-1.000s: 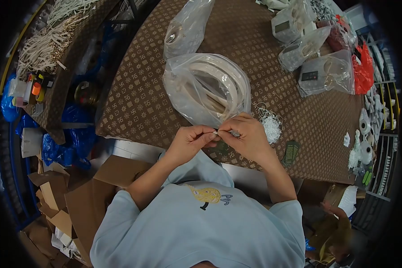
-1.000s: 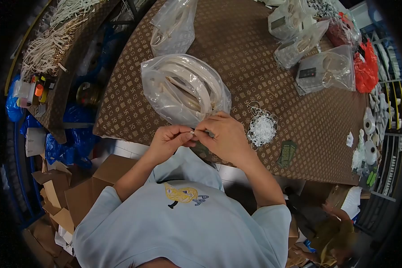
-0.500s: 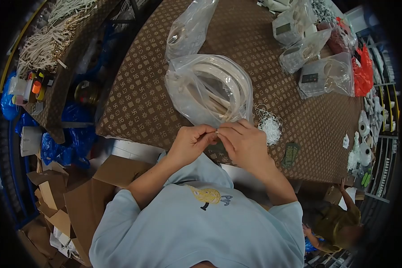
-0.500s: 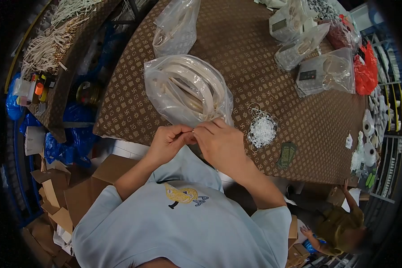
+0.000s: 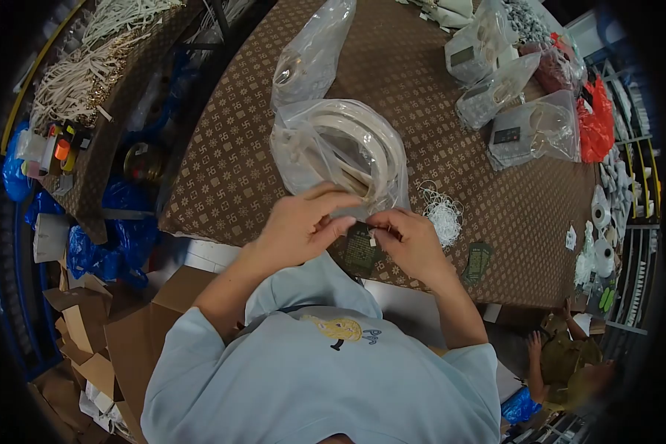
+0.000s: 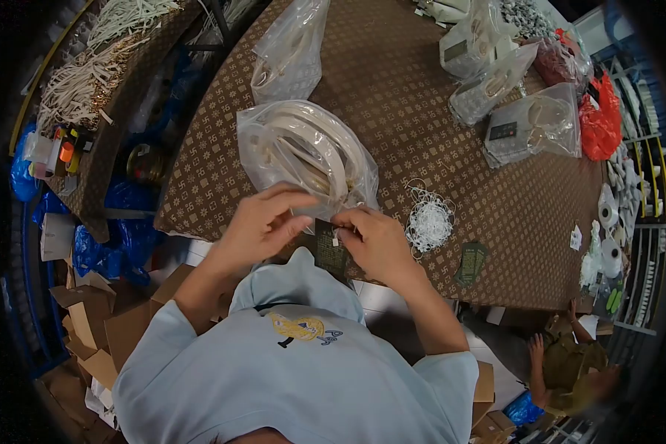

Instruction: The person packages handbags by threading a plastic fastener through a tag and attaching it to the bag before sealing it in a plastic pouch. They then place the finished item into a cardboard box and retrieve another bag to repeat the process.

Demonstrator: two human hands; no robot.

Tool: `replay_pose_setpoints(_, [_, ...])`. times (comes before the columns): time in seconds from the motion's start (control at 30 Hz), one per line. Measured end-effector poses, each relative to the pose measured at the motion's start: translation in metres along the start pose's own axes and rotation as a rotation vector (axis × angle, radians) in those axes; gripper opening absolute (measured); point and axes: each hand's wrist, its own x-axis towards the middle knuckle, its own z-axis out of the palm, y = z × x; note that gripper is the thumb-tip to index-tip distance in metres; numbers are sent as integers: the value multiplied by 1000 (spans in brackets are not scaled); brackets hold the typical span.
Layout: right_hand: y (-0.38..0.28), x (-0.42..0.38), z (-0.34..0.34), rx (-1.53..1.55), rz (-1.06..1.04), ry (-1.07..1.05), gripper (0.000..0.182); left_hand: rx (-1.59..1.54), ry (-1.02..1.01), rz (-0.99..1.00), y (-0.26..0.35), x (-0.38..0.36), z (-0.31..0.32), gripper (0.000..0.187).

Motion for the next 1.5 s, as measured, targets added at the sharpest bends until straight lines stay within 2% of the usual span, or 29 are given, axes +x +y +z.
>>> replay_pose_setpoints(0.03, [0, -1, -4, 93, 83, -32, 13, 343, 128, 201, 6, 7, -9, 27])
replay_pose_setpoints(0.07, [-1, -1, -10, 93, 78, -39, 13, 344, 135, 196, 7, 15, -14, 27])
replay_pose_setpoints(0.13, [-1, 1, -20, 476, 386, -145, 12, 813, 2, 258, 5, 28, -24, 30])
replay_pose_setpoints(0.17, [2, 2, -22, 471, 375, -154, 12, 820, 14, 251, 4, 32, -29, 30])
replay_pose_setpoints(0.23, [12, 3, -21, 800, 424, -85, 15, 977, -237, 160, 1, 37, -38, 20])
replay_pose_setpoints(0.27, [17, 4, -20, 798, 420, -84, 15, 980, -234, 161, 2, 34, -43, 20])
replay_pose_setpoints(0.33, [25, 3, -13, 1118, 476, -6, 16, 877, -273, 174, 9, 22, -52, 10])
replay_pose_setpoints(0.37, [27, 3, -10, 1121, 480, -1, 16, 875, -279, 178, 18, 16, -55, 10])
replay_pose_setpoints(0.43, [26, 3, -4, 1367, 483, 116, 11, 753, -284, 235, 42, 2, -61, 9])
replay_pose_setpoints(0.53, [9, 5, 4, 1466, 510, 256, 10, 754, -325, 328, 66, -15, -60, 9])
replay_pose_setpoints(0.67, [-13, 7, 12, 1230, 492, 292, 8, 828, -483, 447, 61, -18, -63, 10])
replay_pose_setpoints(0.73, [-1, 6, 17, 274, 123, 182, 7, 724, -337, 500, 55, -12, -68, 11])
replay_pose_setpoints(0.77, [-8, 11, 7, -220, -149, 301, 12, 718, -341, 507, 53, -9, -70, 11])
replay_pose_setpoints(0.8, [-13, 15, -5, -223, -141, 304, 12, 713, -268, 524, 50, -6, -73, 12])
replay_pose_setpoints(0.87, [-20, 17, -32, -480, -214, 199, 18, 703, -204, 552, 48, -1, -75, 13])
replay_pose_setpoints(0.9, [-27, 13, -45, -405, -132, 135, 25, 663, -112, 579, 48, 1, -74, 14])
replay_pose_setpoints(0.93, [-31, 9, -58, -408, -121, 143, 25, 622, -20, 605, 48, 4, -74, 16])
replay_pose_setpoints(1.0, [-33, 0, -83, -251, -179, 274, 37, 615, 22, 635, 45, 9, -77, 19])
replay_pose_setpoints(1.03, [-28, -8, -93, -256, -172, 282, 37, 614, 74, 652, 44, 10, -79, 21])
replay_pose_setpoints(1.1, [-22, -25, -106, -82, -5, 468, 55, 563, 85, 629, 44, 12, -84, 23])
replay_pose_setpoints(1.13, [-21, -26, -102, -2, 41, 413, 64, 516, 102, 593, 46, 14, -87, 25])
replay_pose_setpoints(1.27, [-6, -20, -74, 73, 89, 348, 63, 661, -63, 535, 73, 23, -109, 38])
replay_pose_setpoints(1.33, [-5, 0, -73, 126, 102, 372, 60, 670, 77, 568, 74, 44, -119, 55])
replay_pose_setpoints(1.37, [-2, 7, -74, 177, 116, 383, 58, 678, 73, 576, 64, 53, -125, 55])
replay_pose_setpoints(1.4, [9, 12, -74, 181, 106, 394, 58, 601, 77, 456, 45, 62, -134, 64])
replay_pose_setpoints(1.43, [24, 17, -74, 341, 133, 334, 55, 524, 85, 336, 31, 70, -142, 73])
replay_pose_setpoints(1.47, [31, 22, -75, 498, 157, 267, 51, 536, 93, 346, 25, 76, -149, 73])
replay_pose_setpoints(1.5, [30, 23, -77, 498, 144, 271, 51, 430, 34, 138, 20, 80, -156, 76])
